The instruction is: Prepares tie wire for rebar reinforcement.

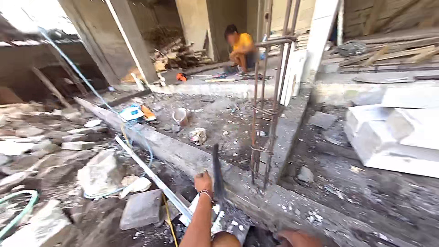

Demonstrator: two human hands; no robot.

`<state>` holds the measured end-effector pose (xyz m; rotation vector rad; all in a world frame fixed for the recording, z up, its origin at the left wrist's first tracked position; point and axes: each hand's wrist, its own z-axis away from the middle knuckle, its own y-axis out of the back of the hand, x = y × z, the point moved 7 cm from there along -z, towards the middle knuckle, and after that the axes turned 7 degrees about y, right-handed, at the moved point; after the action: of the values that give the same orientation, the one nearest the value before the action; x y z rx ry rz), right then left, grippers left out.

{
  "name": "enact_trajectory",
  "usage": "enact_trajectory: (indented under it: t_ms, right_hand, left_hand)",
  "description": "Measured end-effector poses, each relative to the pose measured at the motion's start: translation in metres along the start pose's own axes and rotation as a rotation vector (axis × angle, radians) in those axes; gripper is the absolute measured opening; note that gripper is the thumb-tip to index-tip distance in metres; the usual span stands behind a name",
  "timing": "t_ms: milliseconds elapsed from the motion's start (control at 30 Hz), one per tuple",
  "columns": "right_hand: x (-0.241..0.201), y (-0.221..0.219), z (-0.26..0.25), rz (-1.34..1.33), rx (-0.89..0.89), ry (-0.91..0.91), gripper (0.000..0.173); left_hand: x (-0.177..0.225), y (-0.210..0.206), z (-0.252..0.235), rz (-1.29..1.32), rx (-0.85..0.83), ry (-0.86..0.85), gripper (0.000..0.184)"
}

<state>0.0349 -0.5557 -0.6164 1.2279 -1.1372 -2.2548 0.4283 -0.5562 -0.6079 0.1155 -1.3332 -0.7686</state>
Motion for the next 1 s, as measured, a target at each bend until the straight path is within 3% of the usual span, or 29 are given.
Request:
enact_trajectory:
  t_ms: [133, 233, 367, 633, 767, 1000]
  right_hand:
    - [-0.027, -0.010, -0.067, -0.064, 0.006, -0.050, 0.040]
    - [-0.044, -0.006, -0.129, -0.147, 0.119, -0.081, 0.039]
    - [-0.055, 0.002, -0.183, -0.204, 0.226, -0.188, 0.037]
    - [-0.051, -0.001, -0.211, -0.152, 0.273, -0.328, 0.035]
    - [-0.041, -0.008, -0.217, -0.124, 0.295, -0.407, 0.034]
    - [-0.032, -0.030, -0.234, -0.161, 0.264, -0.391, 0.037]
  left_hand:
    - [-0.022, -0.035, -0.025, -0.060, -0.146, 0.101, 0.069]
    - [-0.033, -0.060, -0.034, -0.041, -0.235, 0.131, 0.081]
    - [-0.038, -0.083, -0.038, -0.060, -0.332, 0.107, 0.071]
    - [-0.038, -0.089, -0.023, -0.084, -0.545, 0.203, 0.049]
    - [-0.051, -0.091, -0.029, -0.036, -0.538, 0.245, 0.043]
    - [-0.052, -0.089, -0.032, 0.013, -0.523, 0.267, 0.040]
